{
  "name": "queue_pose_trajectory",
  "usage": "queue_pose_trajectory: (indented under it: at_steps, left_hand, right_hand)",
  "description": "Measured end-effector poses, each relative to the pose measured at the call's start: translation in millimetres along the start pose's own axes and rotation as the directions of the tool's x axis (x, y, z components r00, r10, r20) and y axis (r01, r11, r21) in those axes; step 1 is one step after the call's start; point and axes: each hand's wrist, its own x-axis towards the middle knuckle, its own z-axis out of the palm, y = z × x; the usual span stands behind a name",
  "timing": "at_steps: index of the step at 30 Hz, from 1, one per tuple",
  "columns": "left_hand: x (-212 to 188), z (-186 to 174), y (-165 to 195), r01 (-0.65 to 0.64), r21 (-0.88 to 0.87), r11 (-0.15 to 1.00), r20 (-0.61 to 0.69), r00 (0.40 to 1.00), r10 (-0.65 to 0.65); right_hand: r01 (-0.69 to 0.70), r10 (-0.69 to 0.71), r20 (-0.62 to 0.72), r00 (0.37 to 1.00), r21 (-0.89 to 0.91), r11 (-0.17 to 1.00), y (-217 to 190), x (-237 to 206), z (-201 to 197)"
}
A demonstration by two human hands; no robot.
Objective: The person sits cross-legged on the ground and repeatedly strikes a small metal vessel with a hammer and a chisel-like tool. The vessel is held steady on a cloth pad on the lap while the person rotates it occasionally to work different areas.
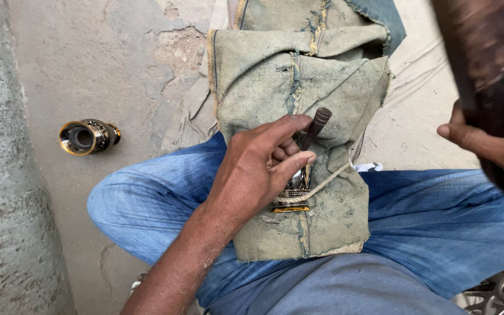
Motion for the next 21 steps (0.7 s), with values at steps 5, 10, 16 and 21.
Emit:
queue_pose_trajectory:
  at_steps: [5, 10, 16, 21]
  left_hand:
    - [0, -1, -1, -0.033, 0.019, 0.999, -0.012, 0.999, 0.033]
    - [-1, -2, 1, -0.067, -0.002, 0.998, -0.018, 0.998, 0.067]
    - [1, -5, 2, -0.027, -0.005, 1.000, 0.011, 1.000, 0.027]
    - [0, -5, 3, -0.050, -0.027, 0.998, 0.000, 0.999, 0.050]
  right_hand:
    - [-0.220, 0.225, 0.120, 0.967, -0.057, 0.974, 4, 2, 3]
    - [0.353, -0.353, -0.033, 0.935, 0.005, 0.936, 14, -5, 1]
    - [-0.109, 0.106, 0.034, 0.994, 0.103, 0.989, 8, -7, 2]
    - [0.177, -0.172, -0.092, 0.981, 0.051, 0.983, -8, -15, -2]
